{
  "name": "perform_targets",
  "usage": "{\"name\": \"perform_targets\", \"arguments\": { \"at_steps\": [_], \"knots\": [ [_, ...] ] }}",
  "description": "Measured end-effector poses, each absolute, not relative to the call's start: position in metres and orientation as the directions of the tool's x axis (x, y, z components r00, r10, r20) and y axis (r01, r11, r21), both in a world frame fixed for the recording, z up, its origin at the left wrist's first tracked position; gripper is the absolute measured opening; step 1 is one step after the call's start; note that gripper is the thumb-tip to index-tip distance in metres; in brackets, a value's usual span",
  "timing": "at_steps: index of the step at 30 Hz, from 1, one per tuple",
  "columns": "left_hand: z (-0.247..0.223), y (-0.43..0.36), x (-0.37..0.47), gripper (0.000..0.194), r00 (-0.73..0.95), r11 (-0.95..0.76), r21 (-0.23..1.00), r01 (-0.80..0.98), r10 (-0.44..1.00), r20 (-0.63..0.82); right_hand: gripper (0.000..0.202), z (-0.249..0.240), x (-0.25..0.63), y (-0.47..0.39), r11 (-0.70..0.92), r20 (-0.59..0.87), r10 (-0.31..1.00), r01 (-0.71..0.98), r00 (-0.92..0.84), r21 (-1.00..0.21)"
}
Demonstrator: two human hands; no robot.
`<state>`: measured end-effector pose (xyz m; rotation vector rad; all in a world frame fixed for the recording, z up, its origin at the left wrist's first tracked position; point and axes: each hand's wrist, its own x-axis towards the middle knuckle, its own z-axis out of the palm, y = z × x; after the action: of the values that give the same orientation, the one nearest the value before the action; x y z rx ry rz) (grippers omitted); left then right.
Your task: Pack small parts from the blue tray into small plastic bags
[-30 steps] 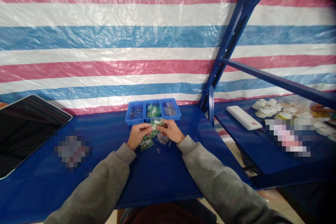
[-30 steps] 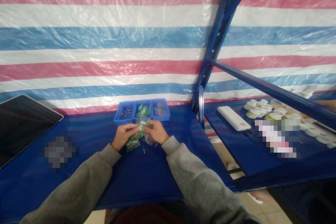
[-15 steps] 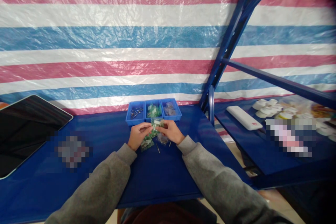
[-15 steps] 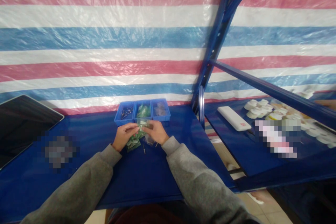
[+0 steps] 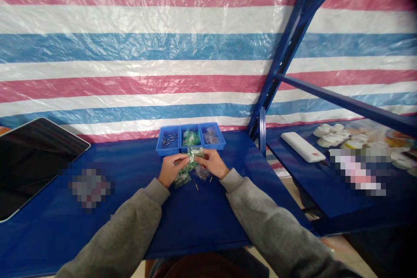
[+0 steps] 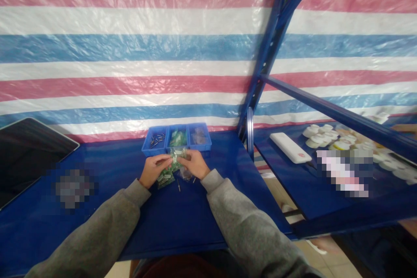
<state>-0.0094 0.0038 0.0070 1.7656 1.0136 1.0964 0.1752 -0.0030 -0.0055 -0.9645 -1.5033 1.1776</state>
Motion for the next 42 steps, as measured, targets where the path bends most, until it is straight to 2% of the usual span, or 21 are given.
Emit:
{"name": "perform_targets", "arguments": {
  "at_steps": [8,15,24,31,38,42],
  "knots": [
    [0.0075,0.0021,-0.0072,0.028,0.298,-0.325,0.927,0.185,0.918,0.262,0.032,-0.0011,0.1725,-0.0062,0.205,0.200,0.953,-0.002,-0.228,-0.979],
    [0.0089,0.0022,-0.0077,0.029,0.305,-0.340,0.916,0.212,0.914,0.268,0.027,-0.0037,0.1759,-0.0031,0.184,0.176,0.949,0.008,-0.260,-0.983],
    [0.0081,-0.0012,-0.0083,0.027,0.331,-0.451,0.840,0.302,0.876,0.351,0.029,-0.0015,0.1722,-0.0072,0.256,0.233,0.953,0.102,-0.196,-0.961],
    [0.0013,0.0024,-0.0070,0.025,0.259,-0.446,0.843,0.301,0.889,0.378,0.022,0.0010,0.1742,-0.0065,0.221,0.187,0.946,0.106,-0.264,-0.969],
    [0.0019,0.0031,-0.0079,0.019,0.282,-0.463,0.822,0.333,0.880,0.382,0.026,0.0027,0.1728,-0.0099,0.253,0.226,0.940,0.075,-0.257,-0.965],
    [0.0031,0.0023,-0.0080,0.015,0.301,-0.480,0.795,0.371,0.872,0.386,0.027,0.0016,0.1720,-0.0103,0.327,0.284,0.928,0.161,-0.242,-0.931]
  ]
}}
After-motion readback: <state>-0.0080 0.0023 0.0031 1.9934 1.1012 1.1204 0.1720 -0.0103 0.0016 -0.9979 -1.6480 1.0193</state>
